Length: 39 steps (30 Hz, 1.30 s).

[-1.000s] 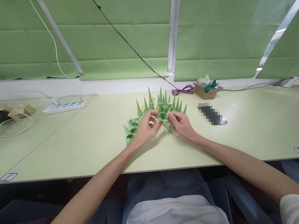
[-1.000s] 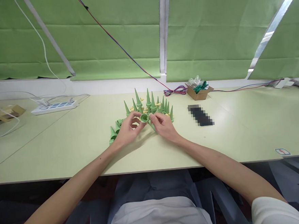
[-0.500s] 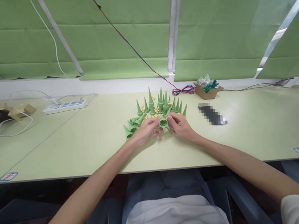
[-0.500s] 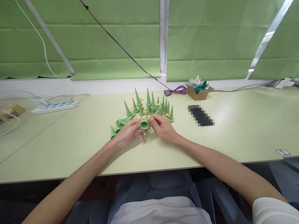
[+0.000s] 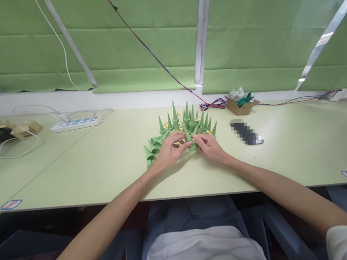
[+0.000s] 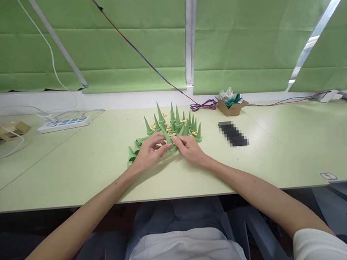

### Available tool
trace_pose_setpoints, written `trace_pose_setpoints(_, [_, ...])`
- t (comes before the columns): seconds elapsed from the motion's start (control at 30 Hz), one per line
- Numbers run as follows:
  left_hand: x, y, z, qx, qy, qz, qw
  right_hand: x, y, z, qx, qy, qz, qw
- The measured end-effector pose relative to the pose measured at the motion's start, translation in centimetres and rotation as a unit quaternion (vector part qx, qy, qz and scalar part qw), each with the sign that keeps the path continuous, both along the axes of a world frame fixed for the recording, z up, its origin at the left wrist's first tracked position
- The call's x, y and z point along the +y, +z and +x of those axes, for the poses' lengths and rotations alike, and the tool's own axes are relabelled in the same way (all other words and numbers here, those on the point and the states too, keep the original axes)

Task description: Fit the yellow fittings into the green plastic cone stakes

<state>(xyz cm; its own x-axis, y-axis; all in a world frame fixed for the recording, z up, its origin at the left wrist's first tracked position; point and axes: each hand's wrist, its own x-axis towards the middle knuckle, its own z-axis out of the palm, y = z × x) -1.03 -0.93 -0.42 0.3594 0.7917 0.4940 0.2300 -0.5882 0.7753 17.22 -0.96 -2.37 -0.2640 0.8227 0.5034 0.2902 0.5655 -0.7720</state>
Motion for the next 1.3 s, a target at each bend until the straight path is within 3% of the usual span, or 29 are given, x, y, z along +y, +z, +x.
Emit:
trace_pose_setpoints(0.17, [0.25,-0.70,-0.09,0.032,0.018,0.124,0.992,0.24,-0.18,-0.09,-0.012,-0.029,-0.003,1.000])
trace_pose_setpoints(0.33, [0.45,-0.99,-0.05,0.049,0.036,0.161,0.985,0.35,-0.18,-0.20,-0.009,-0.046,-0.016,0.999])
trace_pose_setpoints(0.9, [0.16,-0.72,0.15,0.101,0.079,0.118,0.985,0.22,-0.03,-0.33,0.020,-0.020,-0.069,0.997])
trace_pose_setpoints(1.1, [0.19,-0.67,0.16,0.044,0.080,0.053,0.994,-0.28,0.34,-0.39,0.032,0.035,-0.104,0.993])
trace_pose_setpoints(1.3, [0.28,-0.69,0.13,0.044,0.102,0.042,0.993,0.14,0.01,-0.27,0.089,0.072,-0.168,0.979])
